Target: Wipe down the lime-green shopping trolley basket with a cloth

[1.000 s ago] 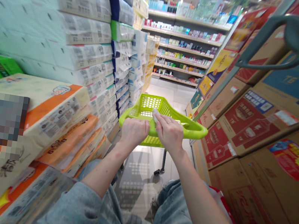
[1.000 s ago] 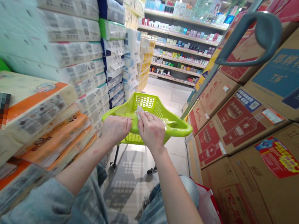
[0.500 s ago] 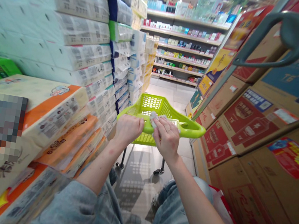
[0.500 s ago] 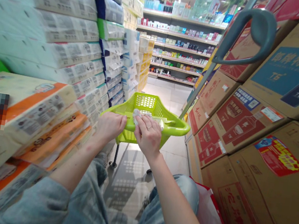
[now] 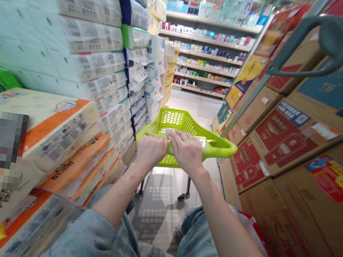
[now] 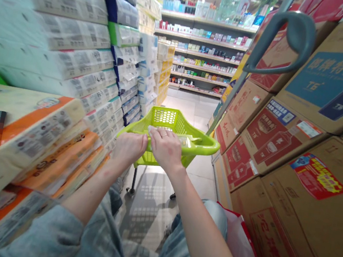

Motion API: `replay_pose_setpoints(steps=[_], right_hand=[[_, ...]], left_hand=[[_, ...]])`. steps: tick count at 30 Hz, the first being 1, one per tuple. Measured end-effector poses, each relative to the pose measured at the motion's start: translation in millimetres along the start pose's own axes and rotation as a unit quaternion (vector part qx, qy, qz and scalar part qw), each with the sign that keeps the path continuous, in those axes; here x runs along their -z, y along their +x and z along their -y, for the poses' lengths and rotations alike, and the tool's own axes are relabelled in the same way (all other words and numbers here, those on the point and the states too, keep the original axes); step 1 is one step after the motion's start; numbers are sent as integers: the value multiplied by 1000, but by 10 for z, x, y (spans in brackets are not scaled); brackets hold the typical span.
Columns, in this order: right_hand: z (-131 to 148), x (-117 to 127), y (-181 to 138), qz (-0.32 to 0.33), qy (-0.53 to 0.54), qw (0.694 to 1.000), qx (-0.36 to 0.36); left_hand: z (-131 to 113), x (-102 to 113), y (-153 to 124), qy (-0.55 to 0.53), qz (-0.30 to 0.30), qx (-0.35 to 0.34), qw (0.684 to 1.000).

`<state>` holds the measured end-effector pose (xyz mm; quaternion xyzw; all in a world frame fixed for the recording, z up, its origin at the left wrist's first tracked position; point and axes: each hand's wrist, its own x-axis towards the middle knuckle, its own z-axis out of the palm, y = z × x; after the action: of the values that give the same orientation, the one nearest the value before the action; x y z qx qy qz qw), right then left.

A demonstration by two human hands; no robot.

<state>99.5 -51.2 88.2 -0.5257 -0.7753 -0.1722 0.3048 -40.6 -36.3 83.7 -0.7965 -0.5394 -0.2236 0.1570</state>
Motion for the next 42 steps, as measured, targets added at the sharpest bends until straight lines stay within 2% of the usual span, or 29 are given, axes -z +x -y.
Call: replay_pose_setpoints(steps=[3, 5, 11, 14, 18, 24, 29, 33, 35, 42], right_hand=[[-5, -3, -152, -50, 14, 999, 12], [-17, 5, -186, -57, 16, 998, 12], [-77, 36, 29, 20, -11, 1000, -15], [-100, 20, 89, 26, -30, 999, -16], [-86, -15, -14, -24, -10, 1000, 10], [94, -154, -238, -114, -10, 993, -17], [123, -260, -310, -137, -35, 990, -3], [-64, -226, -402, -124, -29, 991, 32], [-220, -186, -480, -137, -21, 990, 27], [-881, -60, -665, -170, -5, 983, -67]], left_hand=[[-36, -1, -3, -3, 0, 5, 1000], [-55, 3, -7, -3, 3, 0, 1000], [8, 77, 45, -20, 42, -43, 998], [114, 88, 93, -21, 53, -56, 997], [174, 44, 103, 14, 52, -43, 998], [53, 13, 72, 15, 39, -21, 999], [37, 11, 80, 5, 31, -32, 999], [62, 0, 63, -2, 24, -41, 999], [70, -6, 49, -2, 20, -39, 999], [70, -10, 29, -7, 19, -26, 999]])
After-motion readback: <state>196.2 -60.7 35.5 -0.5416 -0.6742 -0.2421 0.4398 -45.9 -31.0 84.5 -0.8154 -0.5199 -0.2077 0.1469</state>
